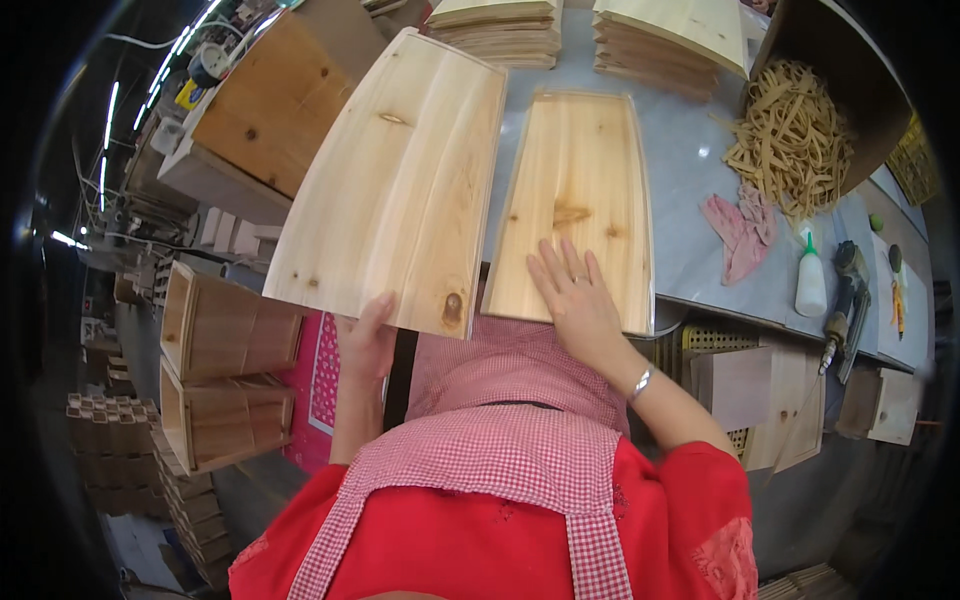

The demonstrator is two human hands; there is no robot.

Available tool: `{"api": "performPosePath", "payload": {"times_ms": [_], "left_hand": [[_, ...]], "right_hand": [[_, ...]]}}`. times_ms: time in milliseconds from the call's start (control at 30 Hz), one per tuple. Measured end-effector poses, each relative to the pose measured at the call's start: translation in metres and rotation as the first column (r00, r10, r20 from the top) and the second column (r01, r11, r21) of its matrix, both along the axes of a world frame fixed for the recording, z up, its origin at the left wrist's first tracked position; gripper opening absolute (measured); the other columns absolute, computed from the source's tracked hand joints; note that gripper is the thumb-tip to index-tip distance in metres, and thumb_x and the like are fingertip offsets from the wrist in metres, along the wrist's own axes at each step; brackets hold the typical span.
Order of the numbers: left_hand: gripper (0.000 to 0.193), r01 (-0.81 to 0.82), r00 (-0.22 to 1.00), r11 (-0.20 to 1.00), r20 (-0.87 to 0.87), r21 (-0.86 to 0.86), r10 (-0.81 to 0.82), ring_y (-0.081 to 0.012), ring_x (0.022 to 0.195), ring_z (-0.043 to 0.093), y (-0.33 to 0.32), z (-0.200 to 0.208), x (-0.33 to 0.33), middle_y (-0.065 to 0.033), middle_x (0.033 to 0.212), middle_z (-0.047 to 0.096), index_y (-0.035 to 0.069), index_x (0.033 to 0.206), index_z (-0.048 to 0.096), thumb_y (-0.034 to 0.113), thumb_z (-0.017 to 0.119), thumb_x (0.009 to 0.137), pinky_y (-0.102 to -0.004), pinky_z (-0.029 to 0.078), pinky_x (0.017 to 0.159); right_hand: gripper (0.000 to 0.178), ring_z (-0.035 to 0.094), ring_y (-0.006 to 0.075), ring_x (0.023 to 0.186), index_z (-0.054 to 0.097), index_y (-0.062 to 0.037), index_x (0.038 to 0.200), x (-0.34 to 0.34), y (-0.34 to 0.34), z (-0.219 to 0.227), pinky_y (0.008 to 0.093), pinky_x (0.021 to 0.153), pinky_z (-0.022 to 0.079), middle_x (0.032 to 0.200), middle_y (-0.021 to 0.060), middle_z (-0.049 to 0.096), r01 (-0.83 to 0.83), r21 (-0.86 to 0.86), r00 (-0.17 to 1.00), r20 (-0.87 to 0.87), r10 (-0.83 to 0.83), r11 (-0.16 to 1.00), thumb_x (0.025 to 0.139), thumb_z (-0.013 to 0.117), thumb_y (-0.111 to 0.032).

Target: Assembling wooden storage boxes by applying glue to wooden panels, joining them together, and securing the structure with rubber bands.

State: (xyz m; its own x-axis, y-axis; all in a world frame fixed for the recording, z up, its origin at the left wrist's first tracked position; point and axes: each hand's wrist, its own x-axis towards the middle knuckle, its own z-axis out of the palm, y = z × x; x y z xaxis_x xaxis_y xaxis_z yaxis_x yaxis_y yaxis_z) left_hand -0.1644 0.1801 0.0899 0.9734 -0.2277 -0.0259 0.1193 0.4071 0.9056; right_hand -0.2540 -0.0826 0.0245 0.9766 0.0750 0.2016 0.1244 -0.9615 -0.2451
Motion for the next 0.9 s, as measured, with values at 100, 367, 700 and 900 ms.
{"api": "performPosePath", "payload": {"times_ms": [100, 367, 700, 900], "left_hand": [[0.056, 0.011, 1.000, 0.993, 0.017, 0.121, -0.014, -0.0227, 0.118, 0.056, -0.006, -0.007, 0.004, -0.0140, 0.132, 0.052, -0.002, 0.139, 0.038, -0.006, 0.061, 0.088, -0.0364, 0.047, 0.101], [0.046, -0.017, 0.992, 0.923, 0.123, 0.384, -0.034, -0.0179, 0.110, 0.058, -0.018, -0.031, 0.030, -0.0110, 0.123, 0.059, -0.004, 0.130, 0.049, 0.000, 0.067, 0.088, -0.0316, 0.046, 0.096], [0.026, 0.044, 0.936, 0.677, 0.206, 0.735, -0.284, -0.0173, 0.091, 0.064, -0.050, -0.012, 0.004, -0.0100, 0.100, 0.068, -0.007, 0.112, 0.062, 0.010, 0.064, 0.093, -0.0316, 0.052, 0.080], [0.026, 0.105, 0.877, 0.598, 0.209, 0.795, -0.433, -0.0183, 0.092, 0.065, -0.056, -0.006, 0.009, -0.0108, 0.101, 0.068, -0.005, 0.113, 0.063, 0.011, 0.065, 0.093, -0.0326, 0.053, 0.081]], "right_hand": [[0.079, 0.025, 0.0374, 0.147, 0.035, -0.0047, 0.150, -0.013, 0.005, -0.001, 0.0540, 0.118, 0.021, 0.157, 0.0175, 0.031, 0.015, 0.017, 1.000, -0.009, -0.015, 1.000, 0.075, 0.060, 0.004], [0.081, 0.020, 0.0368, 0.149, 0.033, -0.0042, 0.151, -0.007, 0.008, 0.005, 0.0535, 0.119, 0.017, 0.159, 0.0170, 0.026, 0.021, 0.070, 0.998, -0.065, -0.017, 0.997, 0.076, 0.062, -0.001], [0.065, 0.027, 0.0406, 0.145, 0.036, -0.0003, 0.148, -0.001, 0.002, 0.005, 0.0575, 0.116, 0.021, 0.157, 0.0199, 0.030, -0.015, 0.060, 0.998, -0.063, 0.018, 0.998, 0.086, 0.053, -0.009], [0.062, 0.026, 0.0397, 0.146, 0.038, -0.0014, 0.147, -0.007, 0.001, 0.002, 0.0573, 0.117, 0.019, 0.157, 0.0190, 0.031, 0.029, 0.070, 0.997, -0.078, -0.023, 0.997, 0.087, 0.052, -0.011]]}}
